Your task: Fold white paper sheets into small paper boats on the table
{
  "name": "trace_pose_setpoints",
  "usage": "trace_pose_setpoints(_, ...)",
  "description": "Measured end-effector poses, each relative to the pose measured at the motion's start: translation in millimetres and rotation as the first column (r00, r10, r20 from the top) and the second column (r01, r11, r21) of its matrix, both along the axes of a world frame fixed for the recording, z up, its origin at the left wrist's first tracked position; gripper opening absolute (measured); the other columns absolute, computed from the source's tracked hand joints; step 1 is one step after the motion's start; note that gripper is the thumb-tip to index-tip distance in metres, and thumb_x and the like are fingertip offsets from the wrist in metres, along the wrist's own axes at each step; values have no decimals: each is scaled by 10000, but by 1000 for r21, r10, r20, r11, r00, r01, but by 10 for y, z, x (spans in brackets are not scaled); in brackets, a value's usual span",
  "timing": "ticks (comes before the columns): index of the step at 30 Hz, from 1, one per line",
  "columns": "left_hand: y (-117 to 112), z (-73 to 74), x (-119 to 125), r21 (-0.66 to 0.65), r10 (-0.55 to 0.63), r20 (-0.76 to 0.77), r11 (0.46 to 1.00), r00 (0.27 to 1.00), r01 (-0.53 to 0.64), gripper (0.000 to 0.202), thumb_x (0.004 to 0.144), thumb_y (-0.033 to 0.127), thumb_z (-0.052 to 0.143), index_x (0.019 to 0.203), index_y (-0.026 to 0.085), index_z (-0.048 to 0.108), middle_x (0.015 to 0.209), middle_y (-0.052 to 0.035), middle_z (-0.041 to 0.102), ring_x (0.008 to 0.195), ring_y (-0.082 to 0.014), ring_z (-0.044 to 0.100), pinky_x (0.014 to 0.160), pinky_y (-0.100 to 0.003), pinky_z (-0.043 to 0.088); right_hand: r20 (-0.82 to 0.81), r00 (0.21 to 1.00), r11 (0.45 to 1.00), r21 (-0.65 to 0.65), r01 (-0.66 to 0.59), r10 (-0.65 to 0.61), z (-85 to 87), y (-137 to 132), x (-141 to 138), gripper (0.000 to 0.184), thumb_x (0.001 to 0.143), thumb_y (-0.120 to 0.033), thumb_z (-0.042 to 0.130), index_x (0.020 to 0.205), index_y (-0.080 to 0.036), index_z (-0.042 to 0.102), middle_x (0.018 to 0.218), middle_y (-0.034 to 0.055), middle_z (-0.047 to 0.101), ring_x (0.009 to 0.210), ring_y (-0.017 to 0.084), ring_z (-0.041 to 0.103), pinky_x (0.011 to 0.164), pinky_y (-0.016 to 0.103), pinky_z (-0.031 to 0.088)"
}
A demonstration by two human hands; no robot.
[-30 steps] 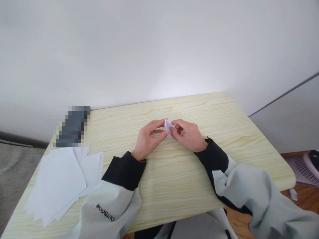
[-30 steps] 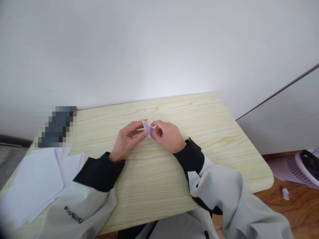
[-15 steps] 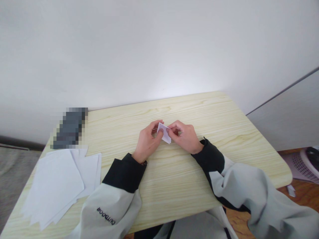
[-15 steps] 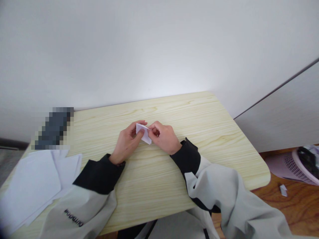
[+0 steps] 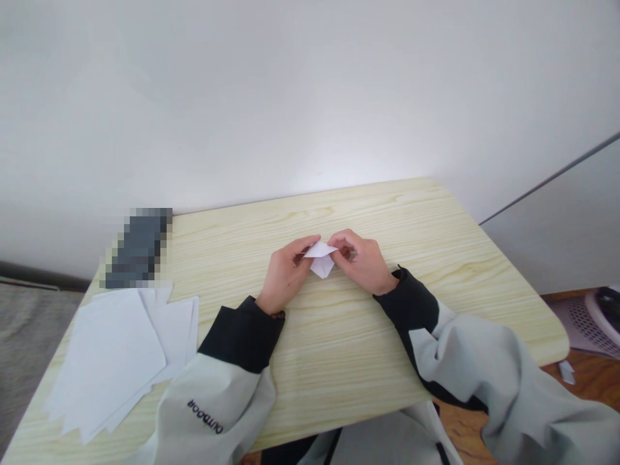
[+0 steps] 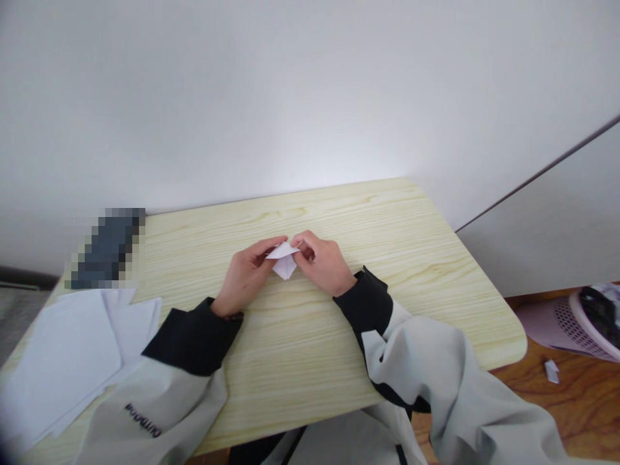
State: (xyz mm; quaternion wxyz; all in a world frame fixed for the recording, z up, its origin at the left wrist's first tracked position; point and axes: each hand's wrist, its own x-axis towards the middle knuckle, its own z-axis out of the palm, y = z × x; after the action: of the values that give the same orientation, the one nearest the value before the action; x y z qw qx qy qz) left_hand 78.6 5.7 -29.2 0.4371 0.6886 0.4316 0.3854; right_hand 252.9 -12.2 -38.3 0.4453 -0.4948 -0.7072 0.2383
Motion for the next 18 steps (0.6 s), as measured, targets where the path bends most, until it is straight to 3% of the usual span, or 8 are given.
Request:
trace_pose_setpoints(4,35,11,-45,-184,-53,211,979,976,93,404,792,298,660,1174,170,634,1203,-96,656,1103,-252,611,971,-402,471,-69,997,999,52,-17,20,-5,15,20,68,825,-221,549,873,-218,598,790,-2,702,689,137,668,653,246,523)
trace_pose_setpoints(10,58,32,-81,-367,-48,496,893,867,259,502,679,206,776,1162,190,640,1254,-96,626,1197,-260,549,1045,-410,400,-54,991,981,162,-110,120,11,70,115,108,846,-215,555,929,-202,623,890,23,720,757,137,679,715,255,539)
trace_pose_setpoints(18,46,94,-61,-506,111,550,833,828,225,306,746,157,674,1052,153,688,1095,-94,699,1015,-230,640,912,-396,498,108,972,929,288,-232,209,77,78,173,188,840,-137,550,994,-190,643,893,51,705,784,131,652,740,267,523)
